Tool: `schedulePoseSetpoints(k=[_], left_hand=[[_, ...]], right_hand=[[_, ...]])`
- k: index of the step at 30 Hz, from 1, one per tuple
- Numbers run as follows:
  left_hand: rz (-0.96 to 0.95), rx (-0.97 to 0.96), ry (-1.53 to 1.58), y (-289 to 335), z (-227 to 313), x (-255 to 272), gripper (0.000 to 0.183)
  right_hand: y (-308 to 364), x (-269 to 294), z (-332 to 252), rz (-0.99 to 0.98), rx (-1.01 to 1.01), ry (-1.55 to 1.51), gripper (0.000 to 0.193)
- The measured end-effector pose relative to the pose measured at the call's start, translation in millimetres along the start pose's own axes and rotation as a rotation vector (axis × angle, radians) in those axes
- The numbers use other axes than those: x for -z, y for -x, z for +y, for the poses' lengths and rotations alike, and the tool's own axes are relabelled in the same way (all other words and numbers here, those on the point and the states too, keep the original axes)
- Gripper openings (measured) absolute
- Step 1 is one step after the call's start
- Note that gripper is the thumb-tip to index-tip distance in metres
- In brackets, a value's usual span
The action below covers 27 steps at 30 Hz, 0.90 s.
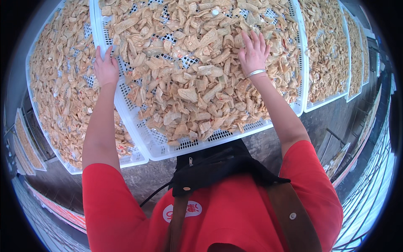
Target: The person walks through a drying facility and spreads sliced orange and yellow vegetables on white mesh trays. They use their hands to toss and evenly distribute the produce across the trays to facilitate drying.
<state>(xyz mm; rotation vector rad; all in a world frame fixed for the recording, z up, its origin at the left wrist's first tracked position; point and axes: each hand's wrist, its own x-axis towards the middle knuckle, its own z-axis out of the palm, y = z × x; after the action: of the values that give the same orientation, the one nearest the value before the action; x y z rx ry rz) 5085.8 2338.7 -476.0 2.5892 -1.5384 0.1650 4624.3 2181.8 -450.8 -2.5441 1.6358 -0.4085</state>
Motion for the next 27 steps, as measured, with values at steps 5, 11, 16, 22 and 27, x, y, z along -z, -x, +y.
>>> schedulePoseSetpoints(k=[5, 11, 16, 22, 27], left_hand=[[0.060, -0.286, 0.225, 62.5, 87.1, 31.2, 0.053], [-0.216, -0.761, 0.341, 178.4, 206.1, 49.2, 0.063], [0.011, -0.381, 0.049, 109.1, 145.1, 16.4, 0.062], [-0.120, -0.266, 0.137, 174.6, 138.4, 47.3, 0.060], [-0.312, -0.399, 0.117, 271.9, 133.5, 76.9, 0.060]], right_hand=[[81.4, -20.4, -68.9, -0.329, 0.518, -0.220, 0.060], [-3.1, 0.8, 95.6, -0.087, 0.287, 0.183, 0.061], [-1.7, 6.1, 135.4, 0.030, -0.124, 0.272, 0.056], [136.5, 7.0, 13.5, -0.231, 0.367, -0.046, 0.059], [141.6, 41.8, 140.0, -0.216, 0.128, 0.260, 0.051]])
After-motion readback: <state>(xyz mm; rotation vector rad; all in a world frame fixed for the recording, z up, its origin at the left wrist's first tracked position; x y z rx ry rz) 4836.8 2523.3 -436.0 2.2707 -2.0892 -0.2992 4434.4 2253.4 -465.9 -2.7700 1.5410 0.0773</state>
